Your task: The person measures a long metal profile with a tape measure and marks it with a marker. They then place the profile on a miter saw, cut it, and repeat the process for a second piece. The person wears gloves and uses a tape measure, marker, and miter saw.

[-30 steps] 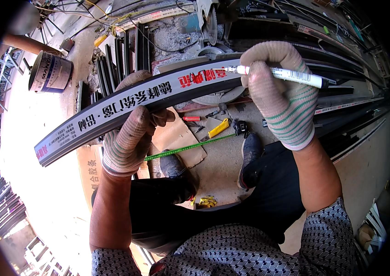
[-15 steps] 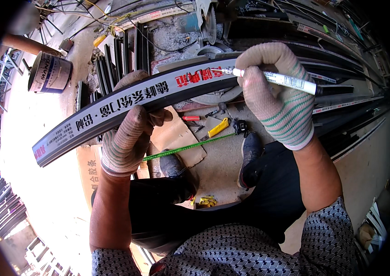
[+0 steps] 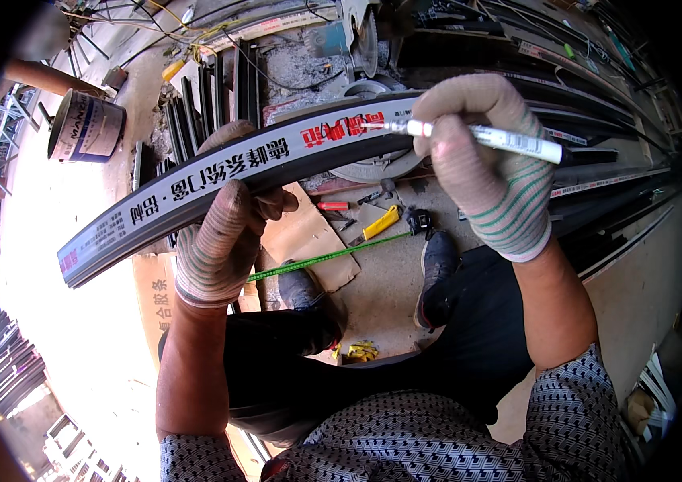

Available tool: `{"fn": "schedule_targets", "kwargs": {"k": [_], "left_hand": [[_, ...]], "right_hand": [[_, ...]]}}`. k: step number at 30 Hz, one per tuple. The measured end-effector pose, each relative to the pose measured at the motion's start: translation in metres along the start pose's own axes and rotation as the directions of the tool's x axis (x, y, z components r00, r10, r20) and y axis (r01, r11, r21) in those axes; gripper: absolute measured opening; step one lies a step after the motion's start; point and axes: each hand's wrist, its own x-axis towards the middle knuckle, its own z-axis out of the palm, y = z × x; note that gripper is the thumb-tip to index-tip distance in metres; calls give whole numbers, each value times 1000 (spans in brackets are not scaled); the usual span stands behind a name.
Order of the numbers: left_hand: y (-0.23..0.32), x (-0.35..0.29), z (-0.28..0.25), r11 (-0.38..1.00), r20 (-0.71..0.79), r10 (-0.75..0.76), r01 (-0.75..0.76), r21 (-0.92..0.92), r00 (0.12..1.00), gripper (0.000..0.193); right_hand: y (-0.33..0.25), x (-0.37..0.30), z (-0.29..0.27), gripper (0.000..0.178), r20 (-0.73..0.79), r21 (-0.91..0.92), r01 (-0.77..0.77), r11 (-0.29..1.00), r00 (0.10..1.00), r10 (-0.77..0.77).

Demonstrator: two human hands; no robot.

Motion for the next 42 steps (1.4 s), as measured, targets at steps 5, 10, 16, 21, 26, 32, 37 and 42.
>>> {"fn": "schedule_targets", "kwargs": {"k": [5, 10, 16, 21, 26, 32, 37, 42], "left_hand": [[2, 2, 0, 1000, -12, -1, 1, -20, 1000, 64], [3, 0, 2, 996, -49, -23, 19, -87, 999, 62], [6, 2, 5, 987, -188, -108, 83, -137, 976, 67], [-3, 3, -5, 983, -251, -148, 114, -143, 957, 57], [-1, 0, -5, 987, -287, -154, 161, 0, 945, 60], [18, -7, 12, 941, -304, -260, 311, 133, 917, 56], [14, -3, 20, 939, -365, -215, 294, 178, 906, 55], [6, 2, 23, 960, -364, -215, 265, 93, 906, 52]], "right_hand": [[2, 0, -15, 36, -99, -136, -3, 991, 995, -11], [16, 4, -14, 38, 56, -494, 207, 845, 977, -207], [12, 0, -6, 55, 287, -744, 380, 550, 924, -251], [13, 1, -3, 48, 344, -750, 436, 497, 899, -269], [11, 0, -7, 31, 301, -639, 288, 713, 947, -113], [7, 4, -15, 23, 281, -547, 121, 828, 959, 46], [6, 8, -15, 35, -6, -439, -10, 898, 1000, 9], [0, 0, -12, 81, -7, -287, -49, 957, 999, 49]]}}
